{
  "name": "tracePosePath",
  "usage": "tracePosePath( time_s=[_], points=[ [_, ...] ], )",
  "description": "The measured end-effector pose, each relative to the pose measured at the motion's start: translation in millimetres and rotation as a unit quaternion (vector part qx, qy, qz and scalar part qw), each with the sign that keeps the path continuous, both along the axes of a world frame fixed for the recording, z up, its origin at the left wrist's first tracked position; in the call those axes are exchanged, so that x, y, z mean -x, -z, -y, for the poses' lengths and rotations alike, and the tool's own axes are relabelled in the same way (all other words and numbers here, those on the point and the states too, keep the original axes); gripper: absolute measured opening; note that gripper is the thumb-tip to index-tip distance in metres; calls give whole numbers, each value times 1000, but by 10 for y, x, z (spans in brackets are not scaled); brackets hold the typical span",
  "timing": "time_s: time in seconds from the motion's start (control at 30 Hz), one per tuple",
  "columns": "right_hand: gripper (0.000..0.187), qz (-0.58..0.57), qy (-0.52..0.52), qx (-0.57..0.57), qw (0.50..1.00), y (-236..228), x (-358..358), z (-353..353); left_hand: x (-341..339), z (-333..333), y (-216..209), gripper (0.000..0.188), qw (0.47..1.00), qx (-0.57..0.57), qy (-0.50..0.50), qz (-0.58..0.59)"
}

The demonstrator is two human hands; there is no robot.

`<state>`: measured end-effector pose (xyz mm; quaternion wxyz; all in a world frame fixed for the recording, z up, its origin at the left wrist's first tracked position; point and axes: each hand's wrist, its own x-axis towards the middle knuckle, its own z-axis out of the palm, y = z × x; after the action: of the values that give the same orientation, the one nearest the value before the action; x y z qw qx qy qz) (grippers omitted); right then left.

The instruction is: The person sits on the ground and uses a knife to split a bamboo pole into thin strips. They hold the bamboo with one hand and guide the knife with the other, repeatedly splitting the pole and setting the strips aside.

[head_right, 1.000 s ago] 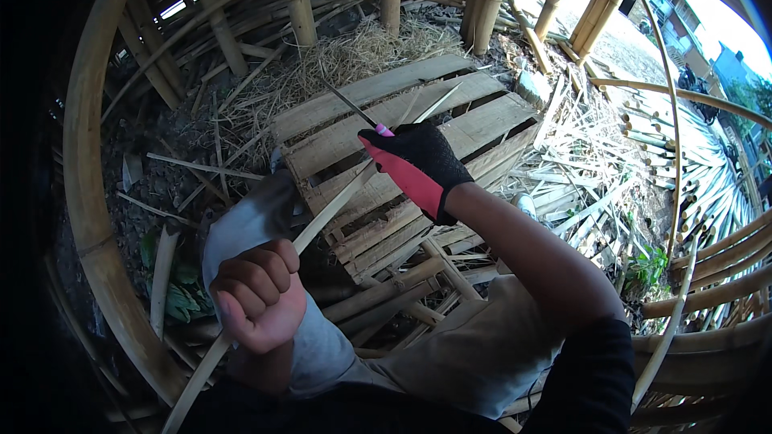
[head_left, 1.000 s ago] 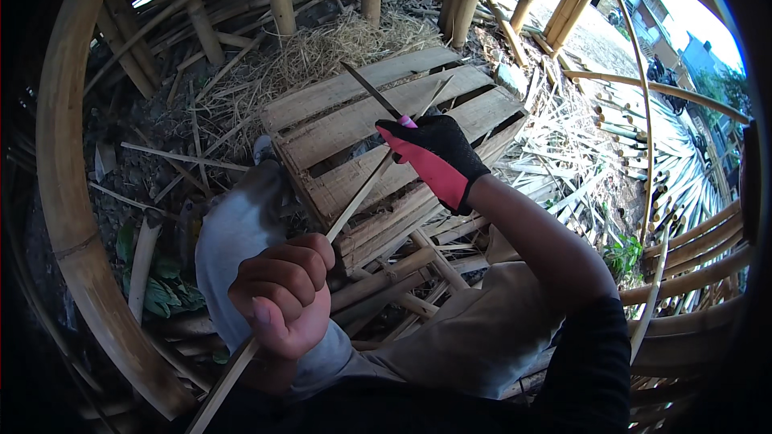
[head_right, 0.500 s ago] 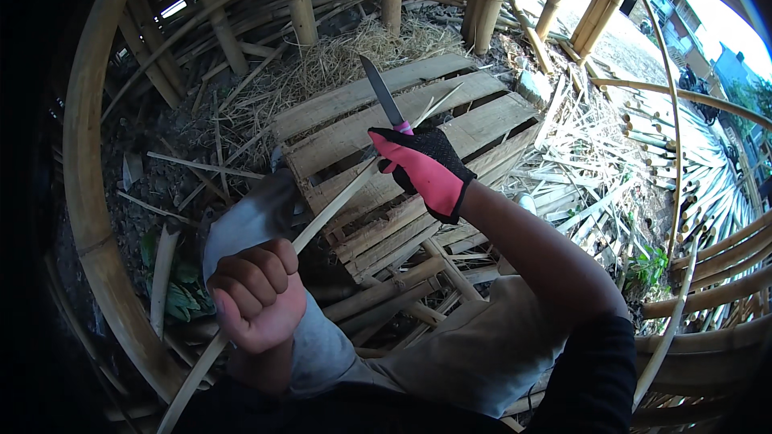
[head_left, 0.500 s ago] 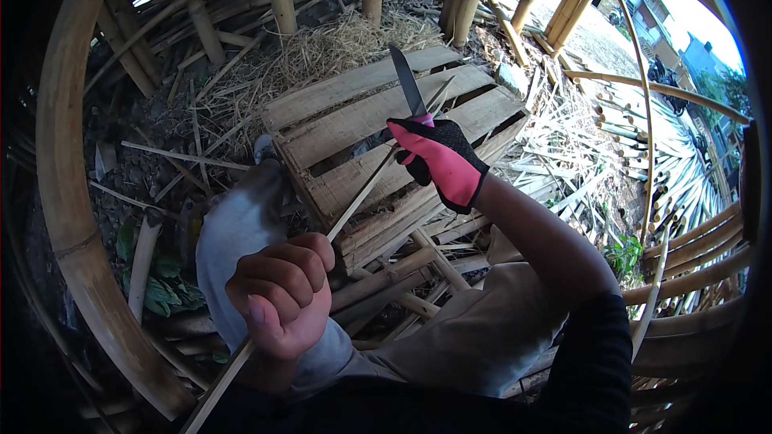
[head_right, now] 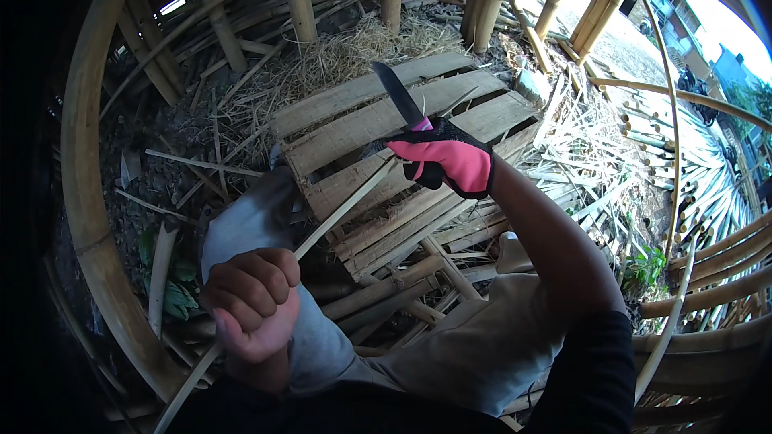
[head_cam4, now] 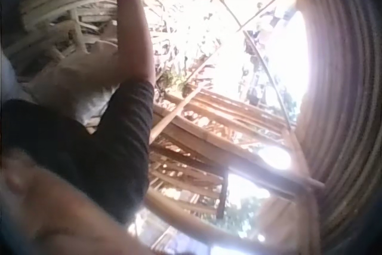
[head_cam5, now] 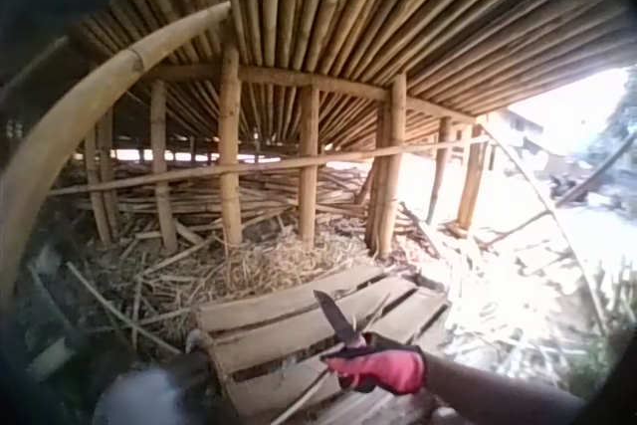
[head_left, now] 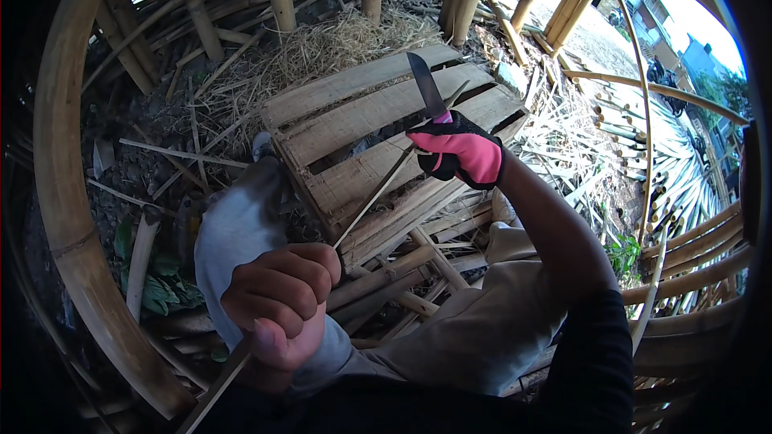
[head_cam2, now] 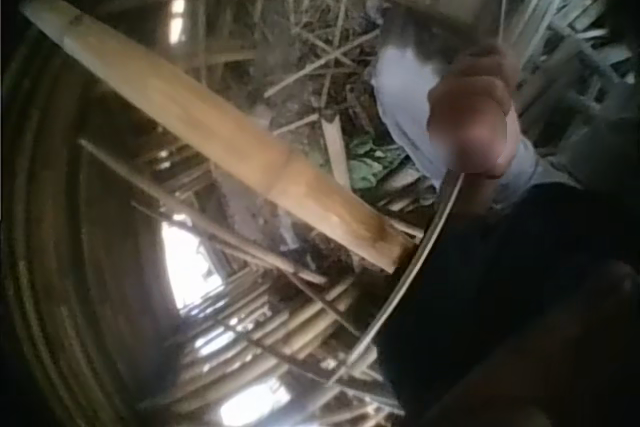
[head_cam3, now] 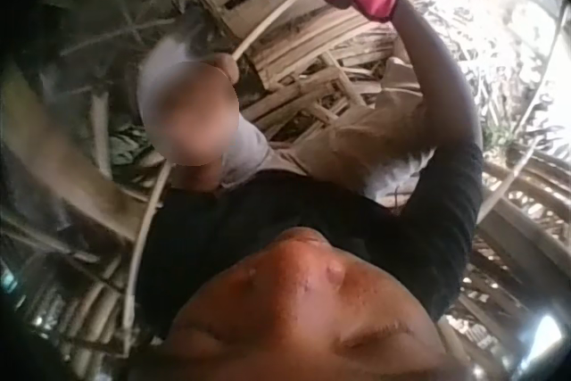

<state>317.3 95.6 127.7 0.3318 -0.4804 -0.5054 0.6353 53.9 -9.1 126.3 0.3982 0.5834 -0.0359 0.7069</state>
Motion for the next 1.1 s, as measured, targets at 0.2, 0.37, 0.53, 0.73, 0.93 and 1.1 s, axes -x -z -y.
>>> tracePosePath(
  time_s=[0.2,0.37,0.53,0.73,0.93,1.1],
  points=[
    [18,45,-24,-45,998,-83,-145,-43,-35,37,-4,59,999,-47,-6,9],
    [19,97,-26,-51,994,-116,-202,-74,-18,35,-2,58,998,-59,-10,13],
    [29,70,-33,-87,993,-116,-290,-83,-68,1,-27,57,997,-74,6,5],
    [27,70,17,-72,995,-151,-297,-78,-57,-23,-43,58,997,-75,8,1],
    [20,-209,192,-214,935,-342,-1213,-210,257,191,-191,54,992,-77,-82,50],
    [23,-85,212,-111,967,-101,-1347,131,132,37,-128,51,993,-79,-80,19]
  ],
)
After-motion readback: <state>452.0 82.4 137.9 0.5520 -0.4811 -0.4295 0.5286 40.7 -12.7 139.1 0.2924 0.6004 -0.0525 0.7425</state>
